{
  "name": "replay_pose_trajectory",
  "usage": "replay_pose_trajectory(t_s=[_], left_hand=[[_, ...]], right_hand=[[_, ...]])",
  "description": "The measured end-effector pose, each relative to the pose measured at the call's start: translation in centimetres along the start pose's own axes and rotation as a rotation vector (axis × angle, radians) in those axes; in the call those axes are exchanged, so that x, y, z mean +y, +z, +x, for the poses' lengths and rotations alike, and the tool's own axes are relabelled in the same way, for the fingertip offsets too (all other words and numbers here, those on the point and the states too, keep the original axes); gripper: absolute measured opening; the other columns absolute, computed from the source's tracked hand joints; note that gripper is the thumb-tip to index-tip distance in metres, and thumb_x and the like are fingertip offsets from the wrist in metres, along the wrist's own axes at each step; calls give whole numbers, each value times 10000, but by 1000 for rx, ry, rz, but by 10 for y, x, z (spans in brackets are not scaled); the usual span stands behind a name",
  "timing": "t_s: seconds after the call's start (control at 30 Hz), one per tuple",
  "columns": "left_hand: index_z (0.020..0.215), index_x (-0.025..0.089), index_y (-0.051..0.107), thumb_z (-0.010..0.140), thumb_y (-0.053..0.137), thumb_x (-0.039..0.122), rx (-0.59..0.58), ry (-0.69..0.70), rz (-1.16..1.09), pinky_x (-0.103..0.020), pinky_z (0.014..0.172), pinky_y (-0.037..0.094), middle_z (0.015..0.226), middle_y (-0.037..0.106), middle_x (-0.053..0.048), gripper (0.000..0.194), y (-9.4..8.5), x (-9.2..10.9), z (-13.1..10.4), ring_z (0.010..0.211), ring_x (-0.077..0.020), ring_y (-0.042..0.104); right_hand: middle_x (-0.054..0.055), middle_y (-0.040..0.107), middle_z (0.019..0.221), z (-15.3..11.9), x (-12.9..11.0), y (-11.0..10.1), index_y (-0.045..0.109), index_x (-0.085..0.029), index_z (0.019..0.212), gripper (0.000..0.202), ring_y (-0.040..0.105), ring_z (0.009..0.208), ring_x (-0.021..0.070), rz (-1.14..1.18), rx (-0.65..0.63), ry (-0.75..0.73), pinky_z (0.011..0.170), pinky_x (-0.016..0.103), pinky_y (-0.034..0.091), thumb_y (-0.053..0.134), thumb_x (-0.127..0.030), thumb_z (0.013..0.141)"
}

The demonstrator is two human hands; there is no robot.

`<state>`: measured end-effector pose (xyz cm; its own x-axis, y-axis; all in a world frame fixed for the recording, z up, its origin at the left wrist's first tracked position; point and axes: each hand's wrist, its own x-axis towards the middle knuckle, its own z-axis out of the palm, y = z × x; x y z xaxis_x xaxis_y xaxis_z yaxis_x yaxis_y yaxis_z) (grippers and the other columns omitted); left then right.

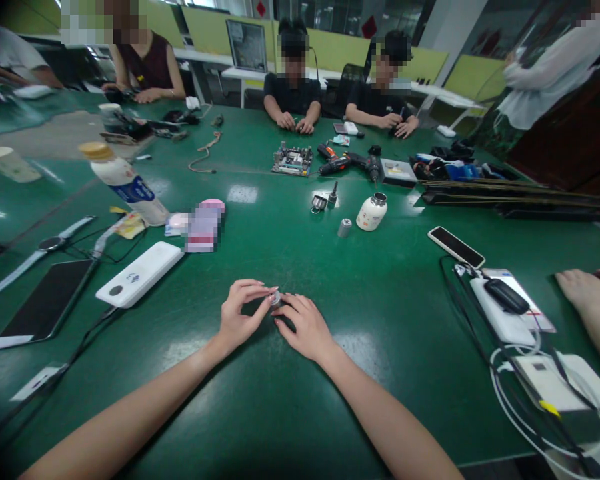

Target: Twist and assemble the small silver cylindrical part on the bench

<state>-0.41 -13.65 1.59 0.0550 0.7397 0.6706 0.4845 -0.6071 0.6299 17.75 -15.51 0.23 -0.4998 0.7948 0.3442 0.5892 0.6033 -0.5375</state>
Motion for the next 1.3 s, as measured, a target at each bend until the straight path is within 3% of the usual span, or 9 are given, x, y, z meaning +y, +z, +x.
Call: replay_pose_trajectory(t_s=[0.3, 0.47, 0.67, 0.9, 1.2, 1.3], left_hand=[[1068, 237, 645, 832, 647, 205, -63, -10, 42, -424, 901, 461, 954, 744, -38, 237, -3, -1, -1, 992, -231, 610], [1013, 233, 633, 810, 675, 229, -7, 0, 56, -413, 870, 484, 906, 722, -41, 207, -1, 1, -1, 943, -228, 624], [1066, 221, 550, 766, 723, 242, 44, -50, 39, -418, 861, 496, 862, 707, -43, 347, 0, 0, -3, 911, -232, 639], [1099, 233, 612, 827, 672, 239, -45, -22, 57, -424, 929, 448, 972, 736, -47, 279, -1, 0, -3, 1011, -237, 631], [969, 236, 680, 844, 685, 258, 34, -79, 3, -384, 863, 489, 853, 725, -23, 126, 4, -1, -2, 915, -207, 642], [940, 235, 688, 834, 707, 257, 131, -104, -30, -363, 835, 503, 865, 713, -21, 110, 4, -3, 0, 886, -193, 650]], right_hand=[[90, 617, 1258, 0, 1, 0, 656, -235, 1049, 160, 545, 1206, 232, -7, 5, -4, 1018, 443, 434, 580, -224, 909], [94, 620, 1252, -1, 1, 0, 656, -233, 1043, 157, 547, 1201, 238, -3, 7, 3, 1006, 449, 446, 576, -228, 908], [97, 617, 1260, -1, 1, 1, 656, -238, 1052, 166, 550, 1201, 244, -10, 15, 0, 1002, 457, 449, 567, -234, 912], [93, 615, 1265, -1, 2, 2, 656, -227, 1043, 155, 549, 1205, 234, -18, 16, -10, 1024, 448, 432, 571, -238, 914], [91, 619, 1261, 0, 0, 0, 659, -236, 1050, 163, 546, 1208, 234, 2, -1, 1, 1000, 443, 449, 569, -231, 914], [84, 623, 1260, 0, 1, 0, 665, -244, 1041, 157, 546, 1209, 234, 0, 8, 8, 1015, 452, 439, 575, -243, 912]])
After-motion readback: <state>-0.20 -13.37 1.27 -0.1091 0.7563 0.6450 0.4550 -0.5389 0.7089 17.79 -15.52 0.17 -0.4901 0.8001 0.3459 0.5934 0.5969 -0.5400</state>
